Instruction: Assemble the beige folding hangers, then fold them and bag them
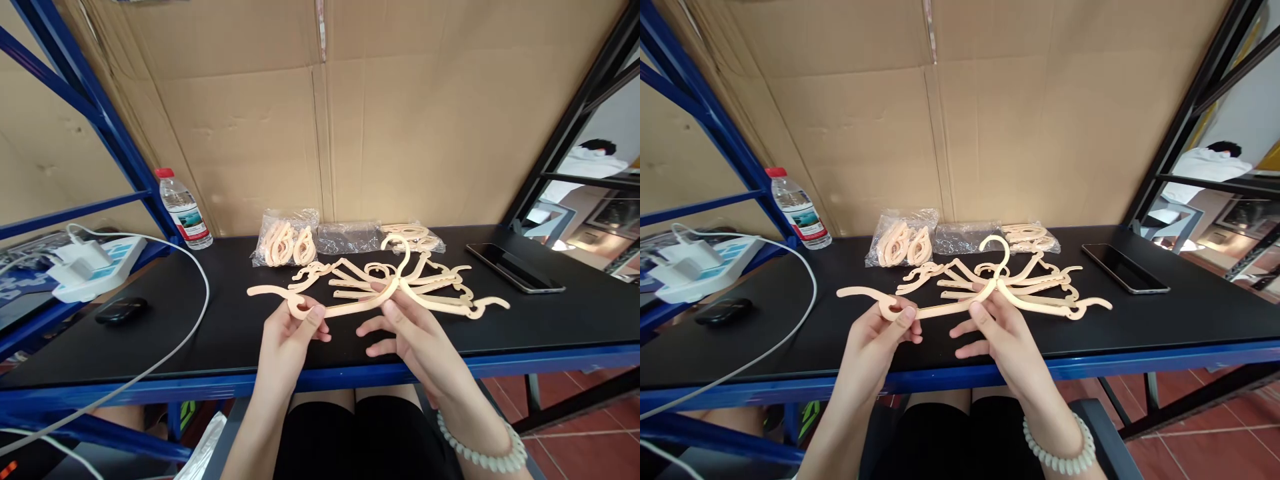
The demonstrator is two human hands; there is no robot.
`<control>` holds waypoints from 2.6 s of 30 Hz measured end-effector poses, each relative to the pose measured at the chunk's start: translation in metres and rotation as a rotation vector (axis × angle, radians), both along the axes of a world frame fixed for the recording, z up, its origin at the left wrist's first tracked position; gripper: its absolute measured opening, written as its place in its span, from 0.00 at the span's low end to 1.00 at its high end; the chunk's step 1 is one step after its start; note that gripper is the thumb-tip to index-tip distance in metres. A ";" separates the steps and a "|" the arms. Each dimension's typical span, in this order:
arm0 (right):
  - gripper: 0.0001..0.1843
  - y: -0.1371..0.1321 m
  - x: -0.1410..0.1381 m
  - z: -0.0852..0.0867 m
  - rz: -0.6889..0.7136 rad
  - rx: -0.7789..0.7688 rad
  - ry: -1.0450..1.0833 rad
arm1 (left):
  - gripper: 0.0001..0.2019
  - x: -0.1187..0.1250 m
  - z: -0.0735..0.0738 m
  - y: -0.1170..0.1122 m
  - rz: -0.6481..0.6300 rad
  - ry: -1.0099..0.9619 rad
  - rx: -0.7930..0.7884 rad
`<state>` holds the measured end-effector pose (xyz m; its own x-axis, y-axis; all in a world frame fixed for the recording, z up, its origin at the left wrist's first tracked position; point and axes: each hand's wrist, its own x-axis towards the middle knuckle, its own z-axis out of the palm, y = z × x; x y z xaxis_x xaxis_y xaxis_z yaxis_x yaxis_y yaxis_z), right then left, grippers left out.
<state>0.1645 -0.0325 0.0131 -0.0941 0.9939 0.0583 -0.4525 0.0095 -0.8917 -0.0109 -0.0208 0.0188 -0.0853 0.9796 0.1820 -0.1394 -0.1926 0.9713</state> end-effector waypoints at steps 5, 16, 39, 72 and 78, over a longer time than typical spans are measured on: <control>0.21 -0.017 0.025 -0.005 0.064 -0.112 0.154 | 0.10 -0.005 0.001 0.000 0.063 -0.113 0.016; 0.07 -0.006 0.051 -0.011 -0.568 -0.090 0.295 | 0.16 -0.022 -0.003 0.003 0.082 -0.167 -0.024; 0.13 0.009 0.031 -0.005 -0.485 0.224 -0.110 | 0.20 -0.021 -0.004 0.004 0.167 -0.384 -0.035; 0.06 0.013 0.022 -0.006 -0.605 0.266 0.195 | 0.15 -0.022 0.001 0.005 -0.064 0.256 0.264; 0.05 0.012 0.021 -0.005 -0.596 0.279 0.178 | 0.13 -0.023 0.004 0.003 0.006 0.343 0.307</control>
